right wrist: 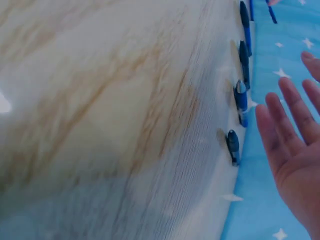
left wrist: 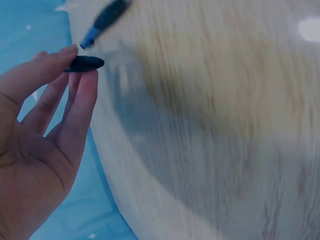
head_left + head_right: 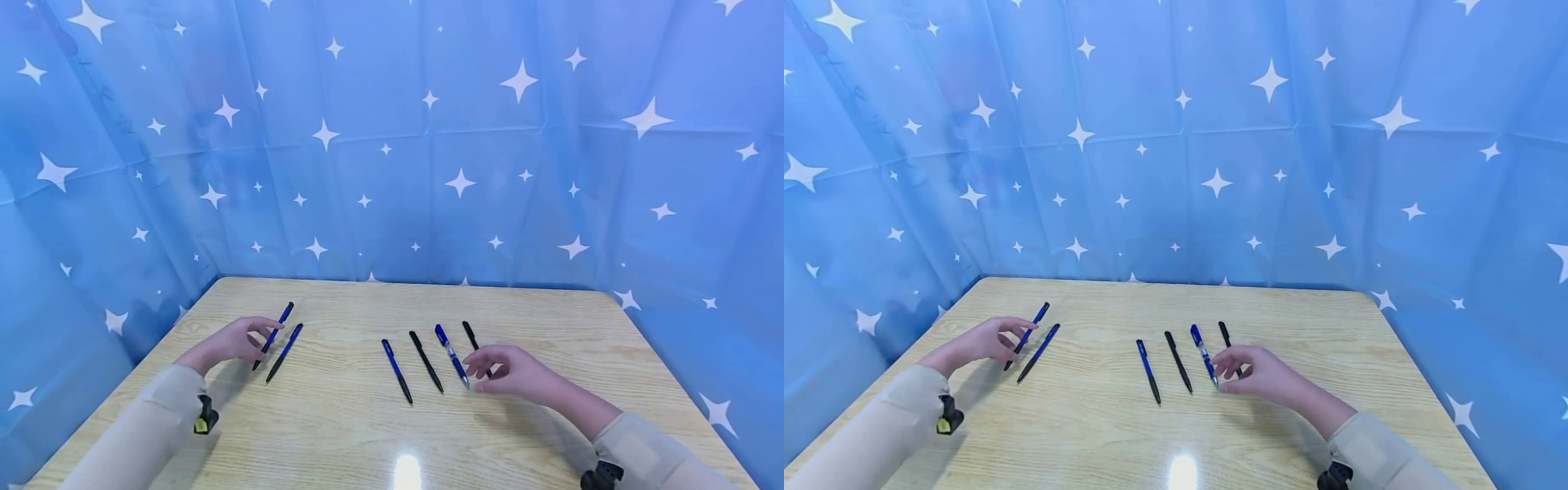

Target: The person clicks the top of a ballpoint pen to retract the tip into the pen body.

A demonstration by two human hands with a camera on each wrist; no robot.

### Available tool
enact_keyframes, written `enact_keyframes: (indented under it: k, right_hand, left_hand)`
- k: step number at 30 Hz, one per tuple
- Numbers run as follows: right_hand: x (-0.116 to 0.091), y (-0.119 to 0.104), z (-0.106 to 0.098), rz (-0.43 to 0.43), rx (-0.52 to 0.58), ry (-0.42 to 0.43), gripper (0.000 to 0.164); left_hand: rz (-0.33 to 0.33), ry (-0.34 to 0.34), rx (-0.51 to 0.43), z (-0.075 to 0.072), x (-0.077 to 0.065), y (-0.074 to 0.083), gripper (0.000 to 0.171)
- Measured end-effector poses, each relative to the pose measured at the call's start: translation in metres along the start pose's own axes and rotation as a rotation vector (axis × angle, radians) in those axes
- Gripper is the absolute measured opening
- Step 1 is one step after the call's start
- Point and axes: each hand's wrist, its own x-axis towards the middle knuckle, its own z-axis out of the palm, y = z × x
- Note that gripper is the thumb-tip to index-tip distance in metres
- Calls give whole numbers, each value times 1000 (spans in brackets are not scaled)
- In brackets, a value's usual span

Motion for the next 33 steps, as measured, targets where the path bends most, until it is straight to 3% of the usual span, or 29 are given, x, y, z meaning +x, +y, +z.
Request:
enact_keyframes:
  k: [6,13,27,33]
  right_hand:
    - [-1,-1,0,10,-26,-20,41]
    - [-3,0,0,6,-18,-37,42]
    - [-7,6,-2,20,15,-59,40]
    - [-8,5,-3,23,-20,-72,39]
  left_hand:
    - [-7,-53,23,-7,1,-13,65]
    - [12,-109,46,-12,0,-17,64]
    - [-42,-142,94,-15,6,-17,54]
    - [-49,-148,90,-16,9,-20,54]
